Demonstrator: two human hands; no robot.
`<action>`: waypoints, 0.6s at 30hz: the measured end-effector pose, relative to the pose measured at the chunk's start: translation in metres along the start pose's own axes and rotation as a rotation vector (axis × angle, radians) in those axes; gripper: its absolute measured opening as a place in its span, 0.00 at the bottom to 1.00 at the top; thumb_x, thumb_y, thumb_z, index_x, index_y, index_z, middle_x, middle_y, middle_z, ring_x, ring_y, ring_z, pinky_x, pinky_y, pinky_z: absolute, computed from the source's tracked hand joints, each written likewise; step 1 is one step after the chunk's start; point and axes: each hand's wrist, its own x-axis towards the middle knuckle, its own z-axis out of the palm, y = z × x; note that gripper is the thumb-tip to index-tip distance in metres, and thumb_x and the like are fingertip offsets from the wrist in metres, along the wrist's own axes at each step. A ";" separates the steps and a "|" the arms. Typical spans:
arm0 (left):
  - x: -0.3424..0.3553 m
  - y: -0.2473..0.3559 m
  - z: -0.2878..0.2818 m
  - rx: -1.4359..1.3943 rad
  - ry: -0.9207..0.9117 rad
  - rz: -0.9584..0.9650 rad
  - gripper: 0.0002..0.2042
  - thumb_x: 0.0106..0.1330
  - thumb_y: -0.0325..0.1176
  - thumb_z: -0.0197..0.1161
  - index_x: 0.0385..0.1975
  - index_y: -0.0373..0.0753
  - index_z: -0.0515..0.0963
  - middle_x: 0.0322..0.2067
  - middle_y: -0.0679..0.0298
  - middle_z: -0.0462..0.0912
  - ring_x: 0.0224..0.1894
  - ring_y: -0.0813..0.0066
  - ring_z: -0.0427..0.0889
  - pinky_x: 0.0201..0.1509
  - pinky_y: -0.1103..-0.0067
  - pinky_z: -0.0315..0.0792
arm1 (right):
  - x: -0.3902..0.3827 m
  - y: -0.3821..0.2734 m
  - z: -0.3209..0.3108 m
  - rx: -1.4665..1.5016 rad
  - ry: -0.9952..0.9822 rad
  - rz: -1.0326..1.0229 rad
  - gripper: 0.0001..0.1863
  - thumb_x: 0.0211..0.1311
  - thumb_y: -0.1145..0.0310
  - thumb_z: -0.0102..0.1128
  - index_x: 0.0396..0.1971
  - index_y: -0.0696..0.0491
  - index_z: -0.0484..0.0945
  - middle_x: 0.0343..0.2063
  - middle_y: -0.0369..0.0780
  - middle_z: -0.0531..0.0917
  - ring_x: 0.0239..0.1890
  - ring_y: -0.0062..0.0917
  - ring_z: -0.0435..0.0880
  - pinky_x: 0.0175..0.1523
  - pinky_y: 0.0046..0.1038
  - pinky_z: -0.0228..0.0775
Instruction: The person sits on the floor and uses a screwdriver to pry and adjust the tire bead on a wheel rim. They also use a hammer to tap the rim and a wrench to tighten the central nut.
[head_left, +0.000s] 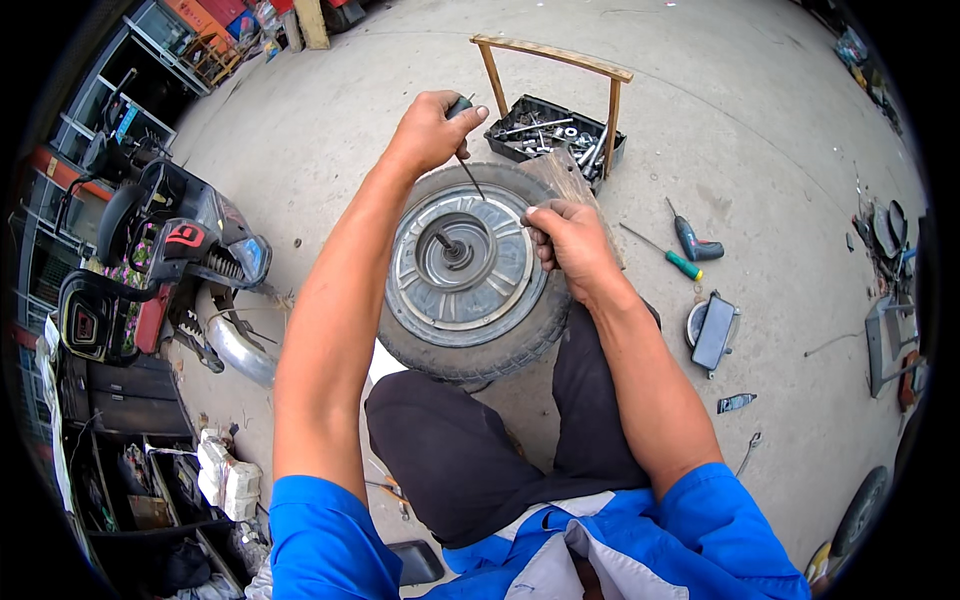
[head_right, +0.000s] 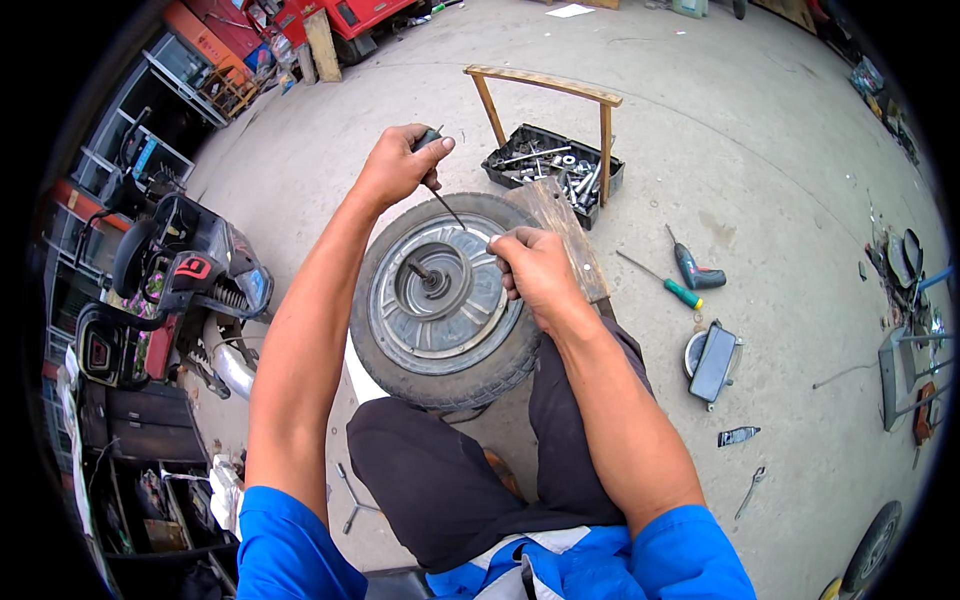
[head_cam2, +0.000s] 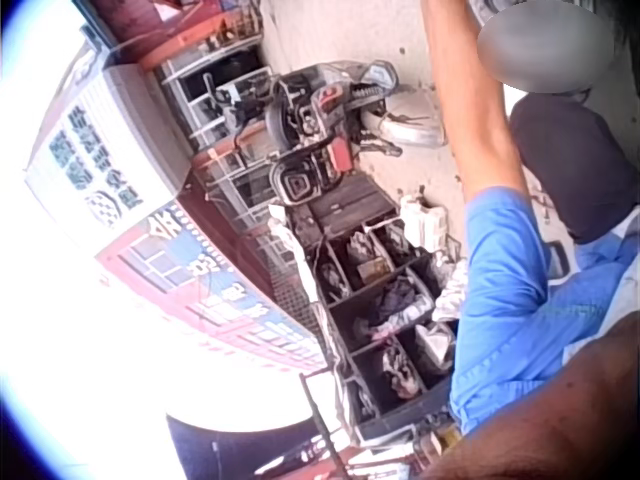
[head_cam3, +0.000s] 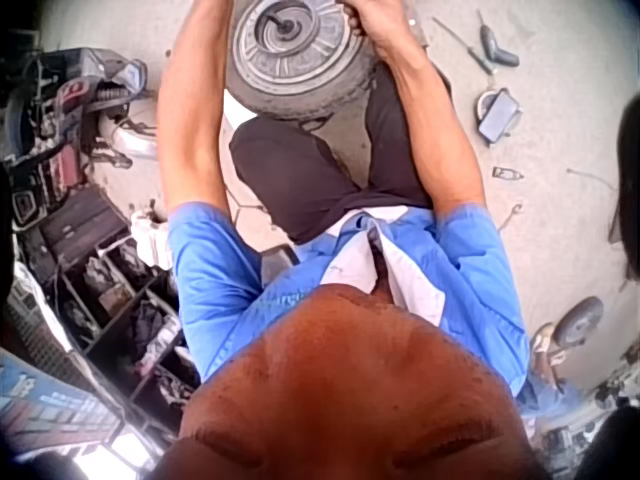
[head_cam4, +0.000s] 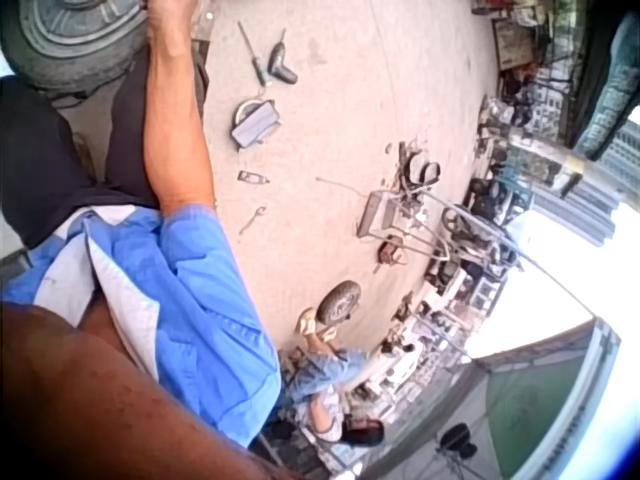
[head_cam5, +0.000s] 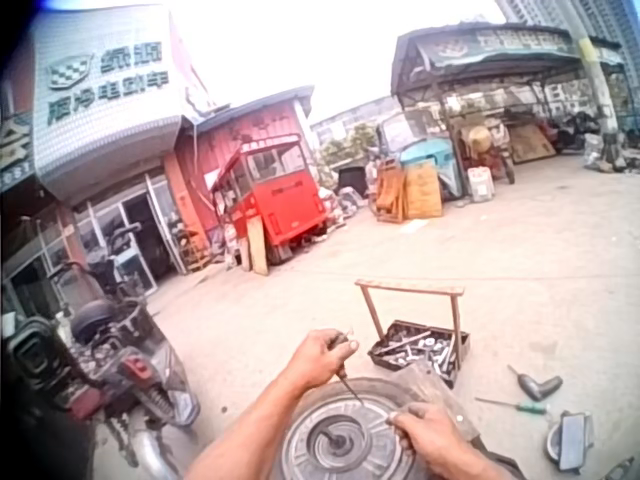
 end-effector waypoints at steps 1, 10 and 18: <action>0.000 0.001 -0.001 0.045 0.017 -0.022 0.19 0.68 0.43 0.67 0.25 0.32 0.77 0.18 0.58 0.81 0.21 0.69 0.81 0.31 0.69 0.76 | -0.001 -0.001 0.001 0.001 0.001 0.001 0.11 0.64 0.66 0.61 0.29 0.59 0.80 0.21 0.33 0.76 0.18 0.16 0.73 0.22 0.21 0.63; -0.004 0.020 0.026 0.694 0.332 -0.005 0.20 0.65 0.49 0.66 0.29 0.32 0.82 0.27 0.45 0.85 0.34 0.45 0.85 0.40 0.58 0.78 | -0.003 -0.002 0.001 -0.015 -0.002 0.008 0.11 0.66 0.65 0.60 0.31 0.58 0.80 0.21 0.31 0.75 0.19 0.14 0.71 0.23 0.20 0.63; 0.002 -0.005 0.019 0.629 0.347 0.325 0.22 0.63 0.50 0.69 0.22 0.34 0.78 0.19 0.47 0.80 0.24 0.46 0.82 0.31 0.59 0.74 | 0.000 0.001 -0.002 0.001 0.000 0.006 0.10 0.64 0.66 0.61 0.30 0.59 0.80 0.20 0.33 0.76 0.19 0.16 0.72 0.22 0.21 0.63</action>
